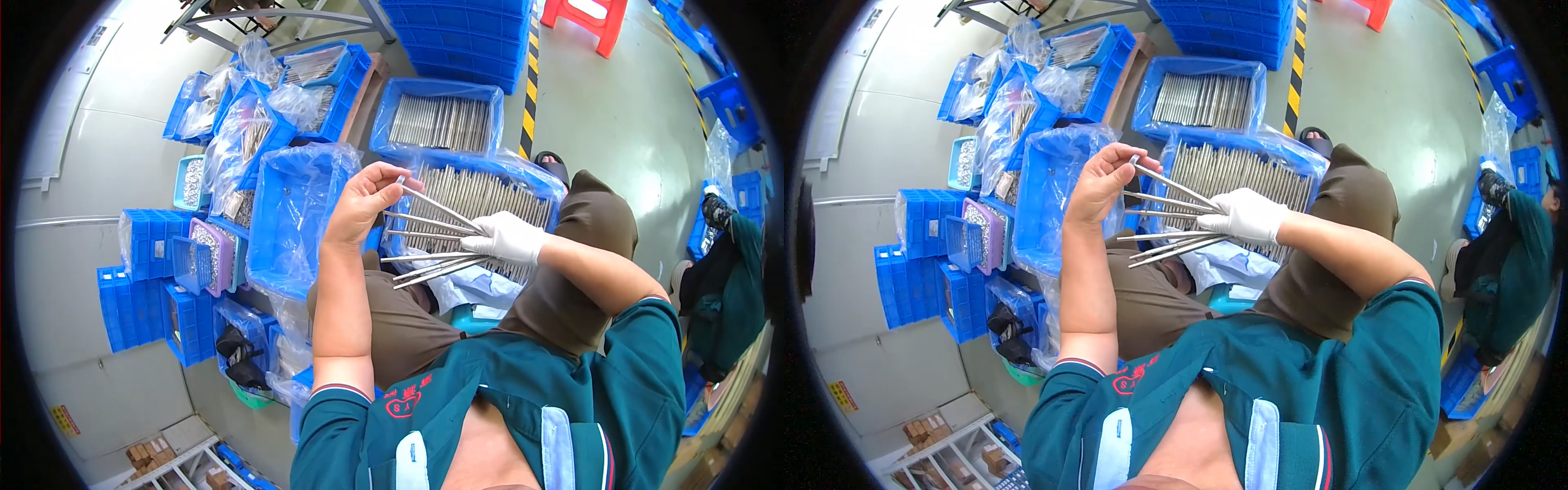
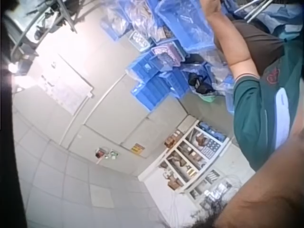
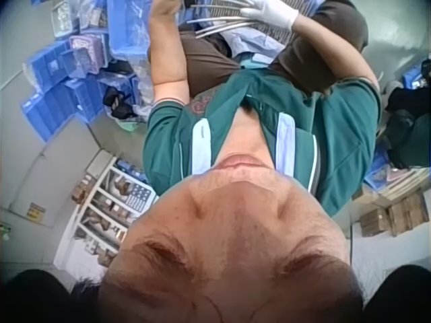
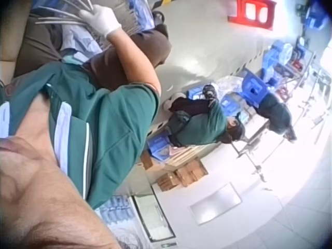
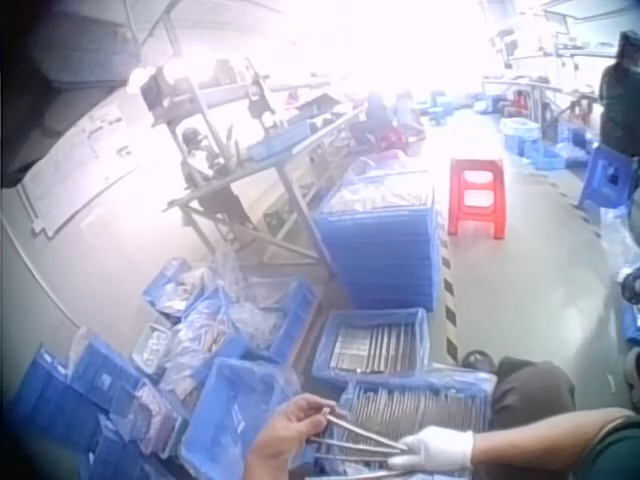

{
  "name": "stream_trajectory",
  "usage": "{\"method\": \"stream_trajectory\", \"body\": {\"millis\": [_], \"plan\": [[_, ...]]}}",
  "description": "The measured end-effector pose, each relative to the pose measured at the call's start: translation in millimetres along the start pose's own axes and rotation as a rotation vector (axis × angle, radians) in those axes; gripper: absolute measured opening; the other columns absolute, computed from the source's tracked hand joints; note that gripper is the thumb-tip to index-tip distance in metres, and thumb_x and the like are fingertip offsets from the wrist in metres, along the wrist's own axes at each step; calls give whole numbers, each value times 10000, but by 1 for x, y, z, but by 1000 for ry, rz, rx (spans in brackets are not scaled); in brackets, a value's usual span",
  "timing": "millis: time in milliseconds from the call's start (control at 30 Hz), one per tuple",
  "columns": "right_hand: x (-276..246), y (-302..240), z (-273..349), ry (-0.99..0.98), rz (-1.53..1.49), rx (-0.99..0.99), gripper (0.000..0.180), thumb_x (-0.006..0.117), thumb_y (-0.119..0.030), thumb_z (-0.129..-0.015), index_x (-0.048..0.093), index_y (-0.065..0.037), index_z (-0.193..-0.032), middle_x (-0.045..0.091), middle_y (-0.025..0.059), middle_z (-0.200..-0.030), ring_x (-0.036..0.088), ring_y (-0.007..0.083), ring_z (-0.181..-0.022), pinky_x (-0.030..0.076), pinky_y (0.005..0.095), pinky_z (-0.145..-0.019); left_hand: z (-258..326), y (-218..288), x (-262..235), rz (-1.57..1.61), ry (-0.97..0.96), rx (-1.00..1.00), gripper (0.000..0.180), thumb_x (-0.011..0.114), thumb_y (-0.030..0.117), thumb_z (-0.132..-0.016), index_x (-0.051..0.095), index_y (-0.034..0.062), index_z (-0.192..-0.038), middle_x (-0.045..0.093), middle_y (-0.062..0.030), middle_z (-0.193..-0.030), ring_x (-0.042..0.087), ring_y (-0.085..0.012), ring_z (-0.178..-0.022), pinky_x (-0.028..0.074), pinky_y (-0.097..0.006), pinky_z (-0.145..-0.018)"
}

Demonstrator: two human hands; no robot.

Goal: Inspecting and sorting long metal rods into different blue bins on a factory floor.

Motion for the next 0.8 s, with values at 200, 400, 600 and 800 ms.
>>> {"method": "stream_trajectory", "body": {"millis": [200,400,600,800], "plan": [[-5,1,-11,-58,-140,91,484,501,-490,-882,622,-23,-922,596,101,-687,573,187,-626,445,321,-611,-8,-8,18,264,36,28,320,500,312,-937,465,18,-1059,631,-179,-958,633,-296,-945,504,-412,-846],[-4,-5,-16,-171,-226,75,482,538,-515,-864,616,-41,-833,531,31,-590,494,123,-533,407,282,-528,-10,-5,-15,277,291,62,292,482,297,-947,484,16,-1025,645,-180,-853,671,-309,-785,562,-343,-611],[4,20,-34,-303,-677,383,344,689,-415,-801,594,-86,-763,454,-23,-549,395,71,-446,287,239,-405,7,7,-97,536,688,167,306,479,314,-948,532,13,-937,638,-195,-859,661,-339,-798,577,-396,-660],[-29,83,-119,-203,-1295,578,206,561,-235,-903,439,-166,-752,386,-86,-585,319,22,-423,237,185,-367,5,-1,-93,667,884,244,293,459,298,-958,503,8,-958,630,-212,-864,653,-343,-814,574,-425,-707]]}}
Point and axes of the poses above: each hand's wrist, its own z-axis away from the middle knuckle, its own x-axis out of the palm, y = z × x, the point moved 1 cm from there along -z, towards the middle knuckle
